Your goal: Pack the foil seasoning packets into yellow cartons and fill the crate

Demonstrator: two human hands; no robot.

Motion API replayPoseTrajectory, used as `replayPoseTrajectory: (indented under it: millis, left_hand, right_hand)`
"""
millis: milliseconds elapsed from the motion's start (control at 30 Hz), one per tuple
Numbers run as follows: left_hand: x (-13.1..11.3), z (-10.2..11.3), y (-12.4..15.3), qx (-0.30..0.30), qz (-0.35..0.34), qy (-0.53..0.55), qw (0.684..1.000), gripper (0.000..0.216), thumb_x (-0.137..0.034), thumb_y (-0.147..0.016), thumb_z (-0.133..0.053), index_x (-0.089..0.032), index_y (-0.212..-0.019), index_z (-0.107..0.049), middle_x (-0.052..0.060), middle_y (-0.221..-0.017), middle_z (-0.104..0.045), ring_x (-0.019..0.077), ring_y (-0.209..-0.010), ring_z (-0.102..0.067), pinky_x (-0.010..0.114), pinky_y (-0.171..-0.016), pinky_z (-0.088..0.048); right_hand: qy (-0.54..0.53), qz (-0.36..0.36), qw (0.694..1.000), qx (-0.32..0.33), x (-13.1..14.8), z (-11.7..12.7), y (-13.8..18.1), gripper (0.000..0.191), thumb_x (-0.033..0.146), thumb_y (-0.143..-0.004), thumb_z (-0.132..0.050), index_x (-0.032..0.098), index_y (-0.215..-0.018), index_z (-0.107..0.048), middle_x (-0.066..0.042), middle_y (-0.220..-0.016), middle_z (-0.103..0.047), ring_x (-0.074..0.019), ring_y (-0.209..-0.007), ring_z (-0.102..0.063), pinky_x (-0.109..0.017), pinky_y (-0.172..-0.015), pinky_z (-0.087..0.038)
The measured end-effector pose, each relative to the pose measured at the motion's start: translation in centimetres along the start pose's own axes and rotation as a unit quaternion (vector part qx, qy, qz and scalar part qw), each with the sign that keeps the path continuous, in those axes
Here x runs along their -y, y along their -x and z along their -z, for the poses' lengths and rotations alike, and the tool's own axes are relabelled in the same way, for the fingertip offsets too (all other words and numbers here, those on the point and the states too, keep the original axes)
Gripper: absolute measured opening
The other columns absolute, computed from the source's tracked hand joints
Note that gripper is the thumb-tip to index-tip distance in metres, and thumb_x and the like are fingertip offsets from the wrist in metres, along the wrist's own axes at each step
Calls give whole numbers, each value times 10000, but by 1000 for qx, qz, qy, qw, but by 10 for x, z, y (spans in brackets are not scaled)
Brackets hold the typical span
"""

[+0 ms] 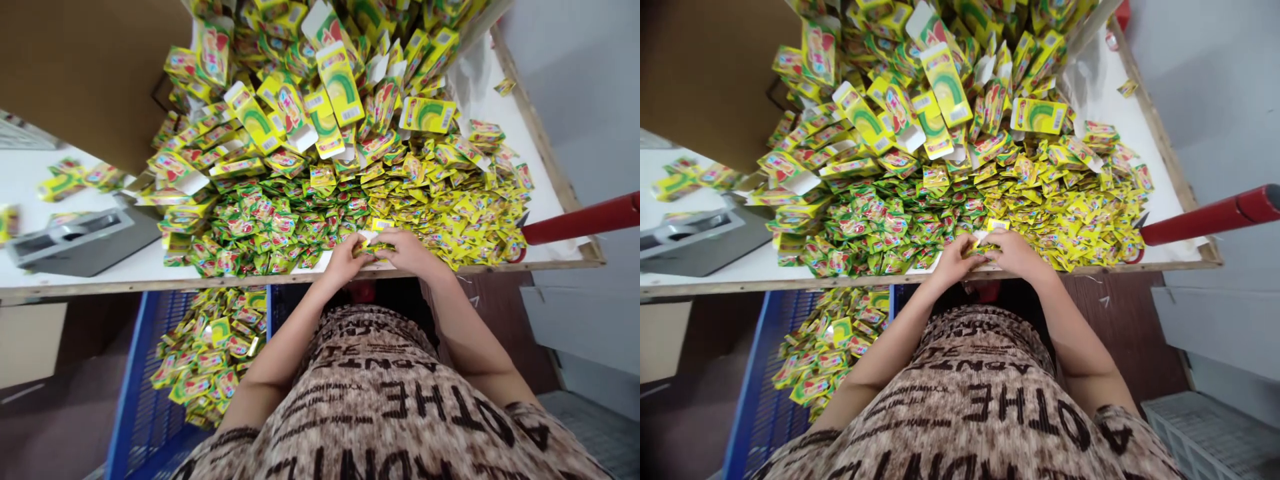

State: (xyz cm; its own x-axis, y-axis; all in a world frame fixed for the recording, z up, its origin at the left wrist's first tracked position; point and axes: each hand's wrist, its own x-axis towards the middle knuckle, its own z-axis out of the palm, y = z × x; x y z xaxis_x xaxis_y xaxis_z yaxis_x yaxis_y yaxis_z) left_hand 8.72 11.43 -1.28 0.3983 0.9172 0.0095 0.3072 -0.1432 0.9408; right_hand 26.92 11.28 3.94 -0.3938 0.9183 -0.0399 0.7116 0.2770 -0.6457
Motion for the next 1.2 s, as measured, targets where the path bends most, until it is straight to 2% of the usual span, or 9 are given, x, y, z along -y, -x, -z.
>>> replayPoseTrajectory:
  millis: [133,367,533,633,733,833,900,1100,1200]
  left_hand:
    - [8,14,7,-9,8,96,995,243,-329,-747,-729,-185,-916,-630,-19,-787,-597,145,-748,-532,261,-708,-419]
    - [22,3,17,-92,25,317,943,343,-382,-709,-793,-167,-910,-618,-11,-818,-622,122,-763,-557,232,-737,-434]
    - [26,5,21,-83,36,318,944,403,-364,-666,-825,-165,-972,-655,13,-900,-681,159,-859,-598,256,-809,-449]
    - [24,8,25,-74,45,288,954,386,-401,-713,-785,-166,-1006,-692,35,-974,-708,196,-950,-612,286,-877,-447]
    - [21,12,30,-85,77,305,946,353,-447,-825,-666,-176,-1043,-722,54,-1082,-715,216,-1078,-599,307,-972,-414]
    - [18,19,29,-62,133,407,902,293,-370,-775,-729,-168,-985,-750,53,-1011,-737,201,-1007,-627,307,-973,-412]
    - [16,26,25,-33,173,468,866,282,-268,-681,-793,-151,-935,-758,51,-942,-746,188,-936,-642,301,-951,-421]
    - [3,35,19,5,228,473,851,333,-84,-551,-784,-153,-875,-763,25,-872,-747,146,-849,-646,264,-885,-445]
    - [-1,28,18,4,207,448,870,333,-78,-552,-785,-171,-870,-759,21,-892,-745,144,-837,-651,262,-848,-468]
  right_hand:
    - [63,20,997,32,20,0,-10,149,140,-795,-624,191,-913,-699,-55,-890,-639,-208,-845,-596,-290,-752,-439]
    - [-19,75,986,-147,23,-24,-24,123,234,-880,-600,208,-889,-720,-67,-936,-652,-213,-900,-588,-352,-838,-467]
    - [21,103,992,-69,13,-30,-14,209,291,-883,-618,224,-742,-758,-96,-1151,-622,-278,-1138,-472,-489,-1011,-389]
    - [-101,41,987,-118,11,-35,2,207,357,-905,-587,251,-916,-764,-78,-1204,-619,-252,-1144,-511,-463,-984,-436]
    - [-310,-124,914,-229,14,-52,13,262,427,-849,-627,222,-983,-717,-56,-910,-664,-179,-783,-614,-323,-648,-520]
    - [-492,-226,821,-179,19,-70,13,325,475,-700,-733,197,-852,-659,34,-596,-551,-109,-487,-504,-227,-425,-388]
    - [-544,-221,799,-128,21,-73,9,337,463,-654,-759,195,-810,-629,61,-552,-516,-84,-445,-469,-203,-403,-358]
    - [-510,-155,841,-92,24,-62,5,223,354,-684,-729,179,-799,-651,61,-569,-552,-74,-436,-448,-212,-435,-375]
    - [-415,-163,883,-150,25,-63,2,90,258,-689,-673,183,-740,-672,43,-613,-569,-89,-519,-469,-214,-487,-386]
